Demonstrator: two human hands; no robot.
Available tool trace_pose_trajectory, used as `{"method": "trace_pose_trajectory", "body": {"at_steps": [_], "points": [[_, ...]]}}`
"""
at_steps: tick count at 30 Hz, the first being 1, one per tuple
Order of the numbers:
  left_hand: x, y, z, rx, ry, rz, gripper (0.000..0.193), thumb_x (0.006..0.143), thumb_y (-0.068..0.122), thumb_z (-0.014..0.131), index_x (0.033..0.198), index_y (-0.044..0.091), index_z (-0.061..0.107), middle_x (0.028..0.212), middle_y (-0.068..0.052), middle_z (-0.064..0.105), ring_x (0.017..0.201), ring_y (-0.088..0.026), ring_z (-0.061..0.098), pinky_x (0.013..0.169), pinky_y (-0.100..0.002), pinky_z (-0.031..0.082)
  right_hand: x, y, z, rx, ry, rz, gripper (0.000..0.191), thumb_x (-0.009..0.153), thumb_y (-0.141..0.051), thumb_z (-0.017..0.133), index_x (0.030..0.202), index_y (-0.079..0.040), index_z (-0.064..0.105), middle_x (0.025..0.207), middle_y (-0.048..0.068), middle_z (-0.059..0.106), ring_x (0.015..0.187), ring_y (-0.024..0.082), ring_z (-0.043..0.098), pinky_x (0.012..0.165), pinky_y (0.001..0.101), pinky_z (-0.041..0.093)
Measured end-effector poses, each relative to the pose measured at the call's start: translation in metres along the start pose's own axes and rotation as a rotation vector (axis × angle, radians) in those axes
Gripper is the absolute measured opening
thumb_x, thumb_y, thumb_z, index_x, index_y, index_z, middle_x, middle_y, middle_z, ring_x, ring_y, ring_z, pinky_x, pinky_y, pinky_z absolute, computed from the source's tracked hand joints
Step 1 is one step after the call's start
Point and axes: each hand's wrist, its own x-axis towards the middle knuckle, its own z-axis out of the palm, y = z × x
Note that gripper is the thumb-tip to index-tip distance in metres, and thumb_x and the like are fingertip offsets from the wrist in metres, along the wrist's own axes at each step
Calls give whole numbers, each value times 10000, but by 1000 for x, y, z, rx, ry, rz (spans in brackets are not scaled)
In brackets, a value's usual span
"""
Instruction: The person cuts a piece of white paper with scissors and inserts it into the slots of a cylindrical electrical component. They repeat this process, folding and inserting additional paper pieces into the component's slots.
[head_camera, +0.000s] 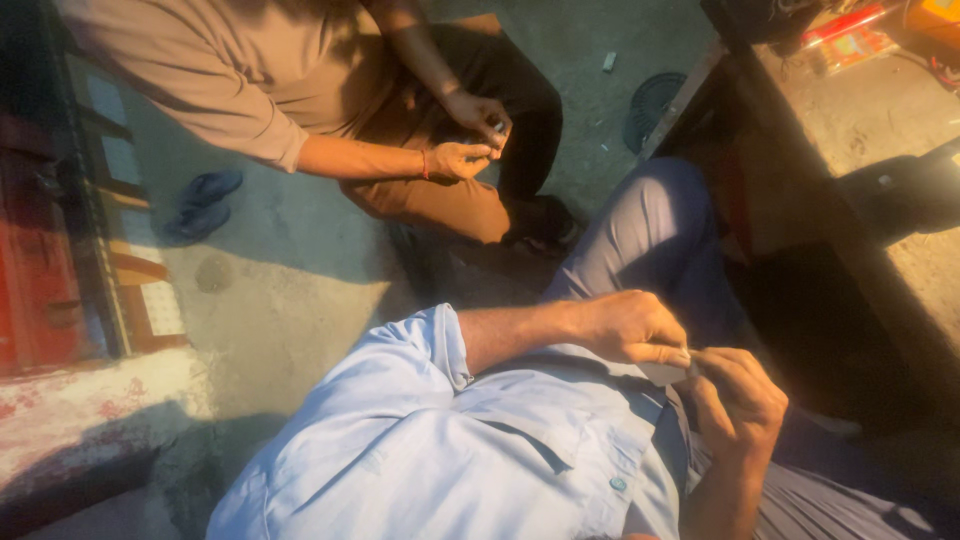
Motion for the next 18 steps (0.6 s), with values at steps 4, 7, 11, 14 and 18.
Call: {"method": "trace_pose_trajectory", "body": {"at_steps": [4,7,11,14,18], "points": [[-4,6,4,49,62,31,343,988,357,608,827,84,739,751,-70,716,696,-226,707,632,-362,538,2,-6,9,-96,87,-55,134,835,-25,671,958,18,702,903,123,706,778,191,678,712,259,515],[-3,9,11,112,200,126,291,968,321,645,821,81,719,742,-68,689,673,-220,676,621,-366,525,1,-8,14,-163,173,-122,124,826,-50,670,923,20,703,885,126,706,819,214,686,769,295,532],[-3,11,23,222,385,165,234,918,223,681,739,74,651,700,-74,634,630,-235,627,575,-369,496,-1,-9,22,-291,251,-137,91,865,-69,688,897,15,702,886,109,708,843,230,681,802,323,541],[-5,10,25,316,456,212,211,877,180,693,714,75,609,699,-79,597,632,-261,603,586,-395,481,-2,-6,24,-308,264,-95,67,880,-69,673,852,-11,690,850,78,702,816,227,668,800,313,529],[-4,15,21,455,472,259,176,838,144,705,716,96,588,707,-59,585,645,-250,611,604,-395,490,-3,6,24,-448,297,-107,59,840,-76,692,849,-22,715,824,77,694,787,243,652,775,325,511]]}}
